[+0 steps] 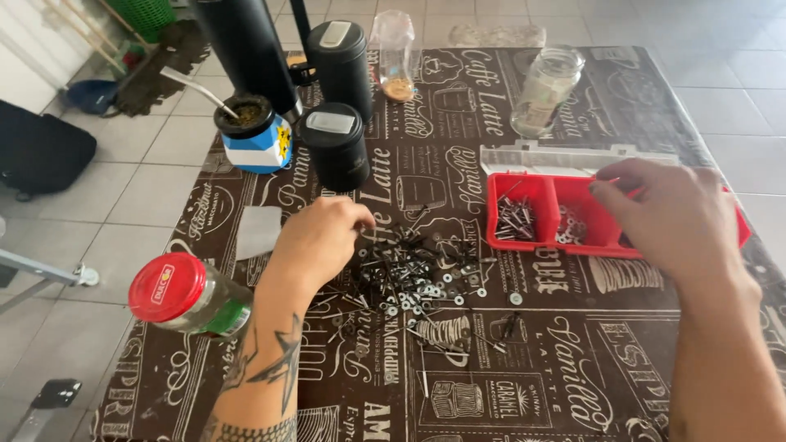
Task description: The person sorts small metal fasteners, including screws, nuts, and washers, from a pile on a table into compartments of a red plastic organizer. The person picks up items by hand and places them into the organizer.
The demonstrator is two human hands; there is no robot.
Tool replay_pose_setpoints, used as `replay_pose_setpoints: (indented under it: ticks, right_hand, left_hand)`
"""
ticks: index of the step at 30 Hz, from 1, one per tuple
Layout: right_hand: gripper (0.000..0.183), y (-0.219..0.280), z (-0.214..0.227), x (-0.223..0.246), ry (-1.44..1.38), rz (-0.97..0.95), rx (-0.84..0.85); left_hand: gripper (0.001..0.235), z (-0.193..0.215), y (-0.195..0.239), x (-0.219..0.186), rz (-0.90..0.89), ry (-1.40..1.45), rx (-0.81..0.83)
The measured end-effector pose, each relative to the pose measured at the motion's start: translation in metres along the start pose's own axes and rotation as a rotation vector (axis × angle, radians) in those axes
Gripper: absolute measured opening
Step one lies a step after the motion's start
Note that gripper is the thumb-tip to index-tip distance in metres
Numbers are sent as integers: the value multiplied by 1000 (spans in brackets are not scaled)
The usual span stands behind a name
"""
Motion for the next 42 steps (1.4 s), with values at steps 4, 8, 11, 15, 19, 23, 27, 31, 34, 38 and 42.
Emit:
replay_pose_setpoints:
  ticks: [4,8,11,15,19,23,27,31,34,38,42]
  right_hand:
    - [24,4,-20,21,12,86,67]
    - [29,7,-41,34,176,195,101]
    - [30,10,-55,41,155,266,143]
    - [39,16,-66,50,139,324,171]
    - [35,18,-76,47,91,382,153]
    - [32,24,-85,57,128,451,189]
    - [30,31,-93,64,164,505,235]
    - [29,36,-101,65,155,527,262]
    - [29,40,-100,69,100,616,192]
    - [28,49,-103,77,23,764,107]
    - [18,51,-117,74,10,913,19]
  left_hand:
    - [55,-5,5,-13,-31,40,115]
    - [35,-13,-1,-15,-62,-2,120]
    - [29,-21,-8,-13,-106,-53,87]
    - [16,-26,-14,-10,-157,-104,38]
    - [17,-23,-12,-9,-141,-96,29]
    - [16,-21,-12,-11,-158,-82,23]
    - [12,-24,-13,-7,-117,-122,25]
    - [14,-26,-14,-10,-161,-134,-10]
    - [14,-14,-6,-28,-239,-63,-107]
    - [12,-20,2,-56,-426,72,-178]
    - [14,-28,13,-77,-612,163,-235]
Point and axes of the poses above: each hand's wrist, its own y-axis away from the middle knuckle, its own z-axis out of the back of the hand, x = y × z, the point moved 8 cm from there along -y, towards the middle knuckle, and after that the axes turned 2 degrees about -y, right-handed, at the moved point
